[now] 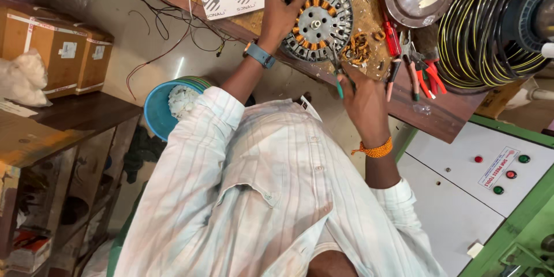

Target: The person uses pliers to remove copper wire from the slots of a circular electrical component, likely a motor stator. They repeatedly grip and pull the wire, rotating the component to access different slots.

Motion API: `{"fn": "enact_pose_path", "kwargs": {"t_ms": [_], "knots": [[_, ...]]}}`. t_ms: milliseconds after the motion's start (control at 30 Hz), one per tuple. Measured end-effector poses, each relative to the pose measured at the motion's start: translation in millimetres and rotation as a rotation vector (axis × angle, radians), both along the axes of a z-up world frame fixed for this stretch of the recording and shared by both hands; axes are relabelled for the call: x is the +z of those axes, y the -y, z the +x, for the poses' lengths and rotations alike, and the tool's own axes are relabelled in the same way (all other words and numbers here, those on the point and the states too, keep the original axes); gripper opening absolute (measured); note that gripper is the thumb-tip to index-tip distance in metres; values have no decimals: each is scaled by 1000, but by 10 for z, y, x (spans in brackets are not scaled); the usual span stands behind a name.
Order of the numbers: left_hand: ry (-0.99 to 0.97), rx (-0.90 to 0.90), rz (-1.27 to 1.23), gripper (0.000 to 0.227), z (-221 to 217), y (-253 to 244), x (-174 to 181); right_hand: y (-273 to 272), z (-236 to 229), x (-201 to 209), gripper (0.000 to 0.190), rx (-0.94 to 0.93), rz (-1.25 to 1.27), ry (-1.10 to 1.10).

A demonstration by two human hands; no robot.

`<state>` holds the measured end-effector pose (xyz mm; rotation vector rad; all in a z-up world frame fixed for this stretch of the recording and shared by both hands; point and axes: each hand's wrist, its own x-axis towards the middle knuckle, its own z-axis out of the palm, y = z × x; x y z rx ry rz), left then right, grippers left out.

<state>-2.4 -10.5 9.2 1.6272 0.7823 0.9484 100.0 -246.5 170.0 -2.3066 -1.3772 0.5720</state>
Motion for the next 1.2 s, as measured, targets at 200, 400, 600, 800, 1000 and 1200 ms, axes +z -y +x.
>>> {"fn": "enact_pose_path", "kwargs": {"t_ms": [200,400,600,800,1000,1200], "knots": [[67,3,53,20,8,-8,39,-33,-227,-264,37,-87,141,-108],[10,-15,35,20,-24,14,109,24,-76,-307,36,-69,39,-115],[6,9,-8,20,9,11,79,-3,-23,-707,46,-54,196,-169],[84,12,47,21,55,-10,-55,107,148,-969,48,-21,-91,-806],[53,12,31,22,39,-6,-77,115,25,-1219,30,-215,6,-1335],[70,-18,120,22,50,-14,-138,29,-31,-1360,37,-16,49,12]]}}
